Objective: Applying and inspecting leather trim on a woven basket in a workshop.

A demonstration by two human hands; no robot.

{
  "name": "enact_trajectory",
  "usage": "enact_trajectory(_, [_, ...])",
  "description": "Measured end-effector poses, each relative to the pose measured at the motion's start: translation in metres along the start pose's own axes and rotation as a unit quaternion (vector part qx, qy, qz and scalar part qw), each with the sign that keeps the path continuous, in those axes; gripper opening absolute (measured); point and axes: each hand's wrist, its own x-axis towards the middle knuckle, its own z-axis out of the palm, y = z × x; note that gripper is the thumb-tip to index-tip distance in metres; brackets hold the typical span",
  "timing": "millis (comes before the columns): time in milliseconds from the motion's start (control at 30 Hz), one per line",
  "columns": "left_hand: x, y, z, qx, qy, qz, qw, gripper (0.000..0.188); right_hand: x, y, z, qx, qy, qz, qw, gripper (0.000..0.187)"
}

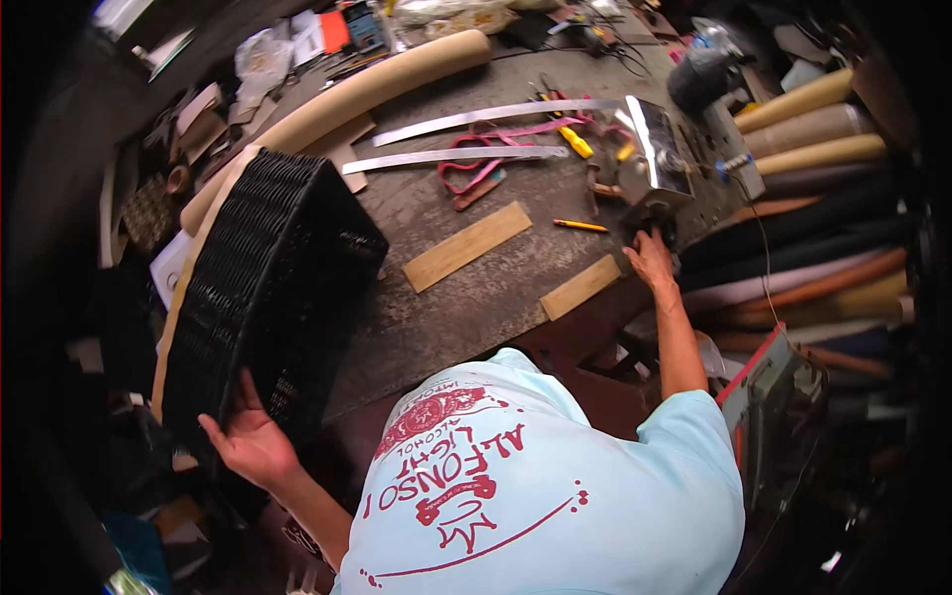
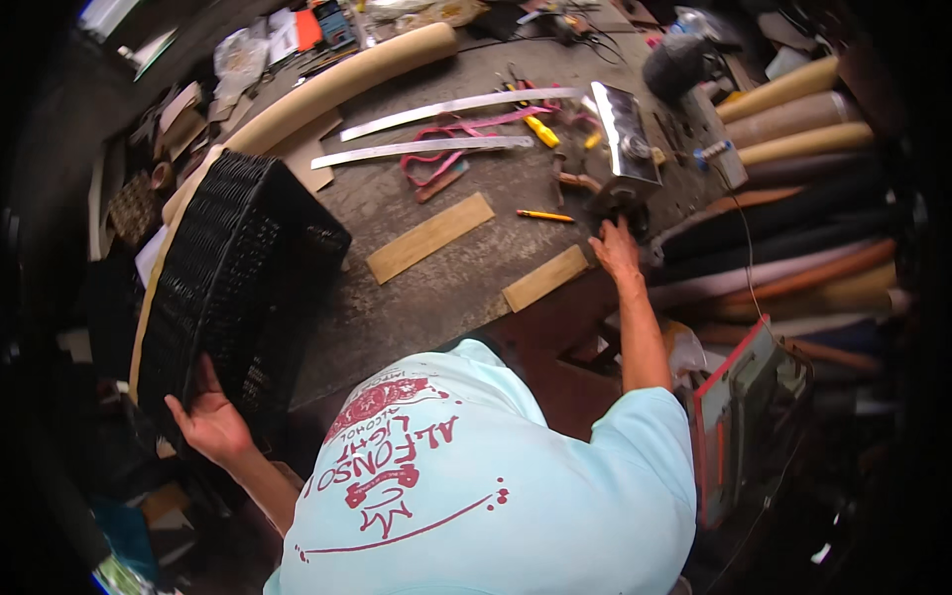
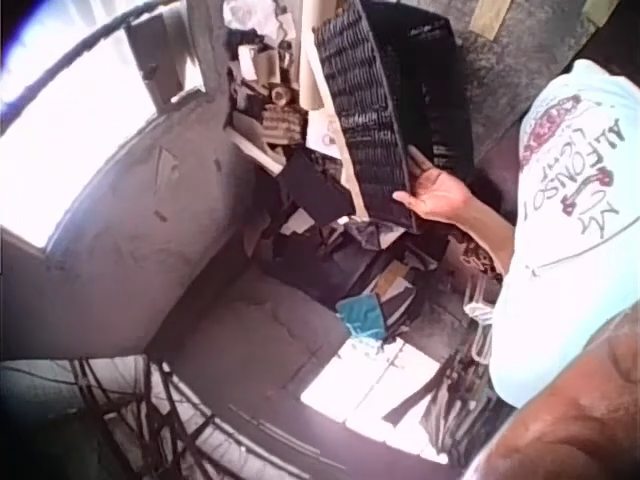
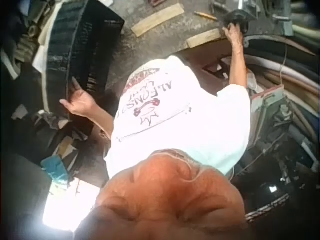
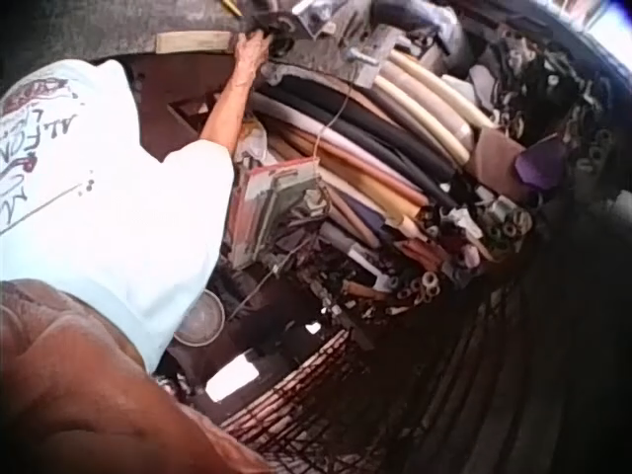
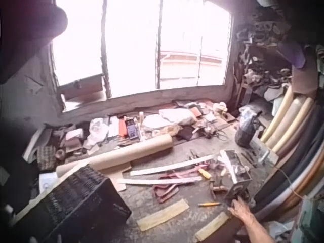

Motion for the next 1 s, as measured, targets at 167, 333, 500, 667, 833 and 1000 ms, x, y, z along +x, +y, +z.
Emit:
enact_trajectory(167, [-0.05,-0.027,-0.014,-0.015,0.023,-0.074,0.997,0.05,0.033,0.076,0.012,-0.057,-0.035,-0.084,0.994,0.043])
enact_trajectory(333, [-0.077,-0.038,-0.001,0.017,0.024,-0.112,0.993,0.056,0.038,0.058,0.005,-0.045,-0.036,-0.093,0.994,0.039])
enact_trajectory(500, [-0.082,-0.029,-0.009,-0.059,-0.025,-0.284,0.957,0.075,0.009,0.029,-0.006,-0.062,-0.006,-0.094,0.994,0.034])
enact_trajectory(667, [-0.087,-0.015,-0.009,-0.09,-0.073,-0.394,0.912,0.084,0.002,0.039,0.001,-0.074,0.007,-0.117,0.99,0.027])
enact_trajectory(833, [-0.088,0.011,-0.006,-0.056,-0.201,-0.43,0.878,0.069,-0.008,-0.034,-0.013,0.183,-0.038,-0.067,0.98,0.027])
enact_trajectory(1000, [-0.065,0.067,-0.016,0.222,-0.352,-0.157,0.895,0.043,-0.087,-0.216,-0.038,0.454,0.016,-0.107,0.884,0.022])
